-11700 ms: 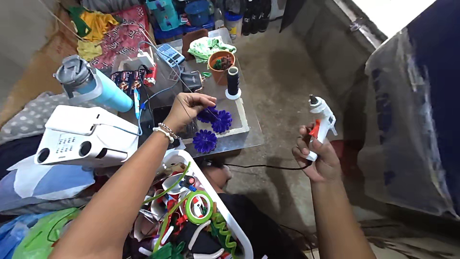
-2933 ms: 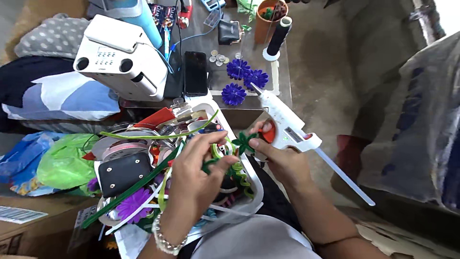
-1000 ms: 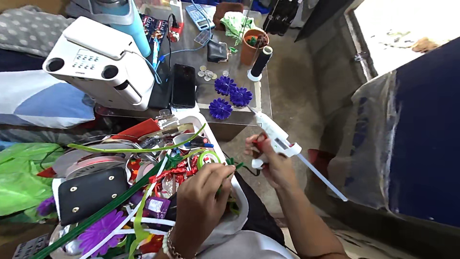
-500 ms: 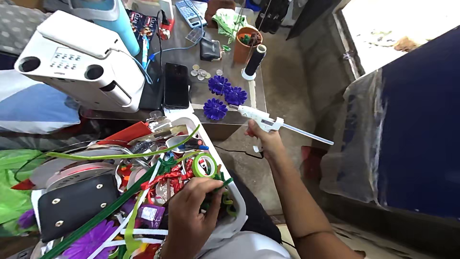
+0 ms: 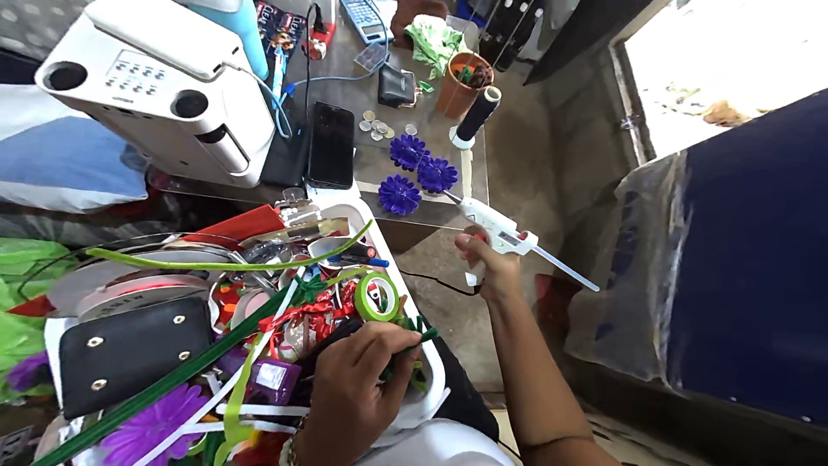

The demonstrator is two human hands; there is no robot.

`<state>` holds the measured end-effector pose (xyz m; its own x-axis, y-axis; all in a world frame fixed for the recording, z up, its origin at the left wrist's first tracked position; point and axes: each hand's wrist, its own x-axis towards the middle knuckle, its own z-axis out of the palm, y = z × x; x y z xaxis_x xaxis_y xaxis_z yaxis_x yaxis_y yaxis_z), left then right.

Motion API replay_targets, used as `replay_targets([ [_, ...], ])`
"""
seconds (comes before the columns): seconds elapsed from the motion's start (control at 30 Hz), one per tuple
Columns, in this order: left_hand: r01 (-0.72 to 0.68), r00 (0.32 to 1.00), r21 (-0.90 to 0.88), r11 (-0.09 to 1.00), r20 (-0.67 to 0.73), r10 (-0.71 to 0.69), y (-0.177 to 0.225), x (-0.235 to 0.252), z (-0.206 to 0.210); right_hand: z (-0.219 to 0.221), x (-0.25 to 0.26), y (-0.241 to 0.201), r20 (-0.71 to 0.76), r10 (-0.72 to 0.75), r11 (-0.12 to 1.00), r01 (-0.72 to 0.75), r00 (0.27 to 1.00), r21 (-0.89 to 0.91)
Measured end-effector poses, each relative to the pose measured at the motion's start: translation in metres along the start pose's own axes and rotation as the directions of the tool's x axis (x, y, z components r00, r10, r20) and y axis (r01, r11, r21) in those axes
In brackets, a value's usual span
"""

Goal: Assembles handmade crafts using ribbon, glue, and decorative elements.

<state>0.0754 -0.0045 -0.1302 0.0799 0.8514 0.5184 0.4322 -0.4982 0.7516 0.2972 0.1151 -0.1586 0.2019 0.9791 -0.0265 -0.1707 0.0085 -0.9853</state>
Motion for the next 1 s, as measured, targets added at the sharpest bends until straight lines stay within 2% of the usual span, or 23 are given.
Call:
replay_targets([
  [0.23,-0.008,1.0,0.033,0.999,-0.015,0.009,-0.001,-0.001,-0.002,-0.001,-0.012,-0.01,0.073,-0.066,0.993,0.058,0.995,0.106],
  [0.4,-0.014,1.0,0.039,0.999,-0.025,0.015,-0.001,-0.002,-0.003,0.002,-0.021,-0.018,0.126,-0.162,0.981,0.145,0.979,0.128],
  [0.5,-0.017,0.999,0.04,0.999,-0.034,0.018,-0.001,-0.002,-0.004,0.005,-0.026,-0.025,0.157,-0.171,0.979,0.149,0.973,0.141],
  [0.63,-0.021,0.999,0.038,0.999,-0.044,0.023,-0.001,-0.003,-0.005,0.003,-0.025,-0.026,0.278,-0.222,0.957,0.155,0.934,0.245],
  [0.8,-0.03,0.998,0.032,0.999,-0.055,0.032,-0.001,-0.003,-0.005,0.0,-0.023,-0.028,0.433,-0.216,0.922,0.036,0.875,0.386],
  [1.0,-0.037,0.998,0.026,0.999,-0.059,0.038,-0.001,-0.004,-0.005,0.002,-0.026,-0.031,0.539,-0.226,0.828,-0.132,0.812,0.546],
])
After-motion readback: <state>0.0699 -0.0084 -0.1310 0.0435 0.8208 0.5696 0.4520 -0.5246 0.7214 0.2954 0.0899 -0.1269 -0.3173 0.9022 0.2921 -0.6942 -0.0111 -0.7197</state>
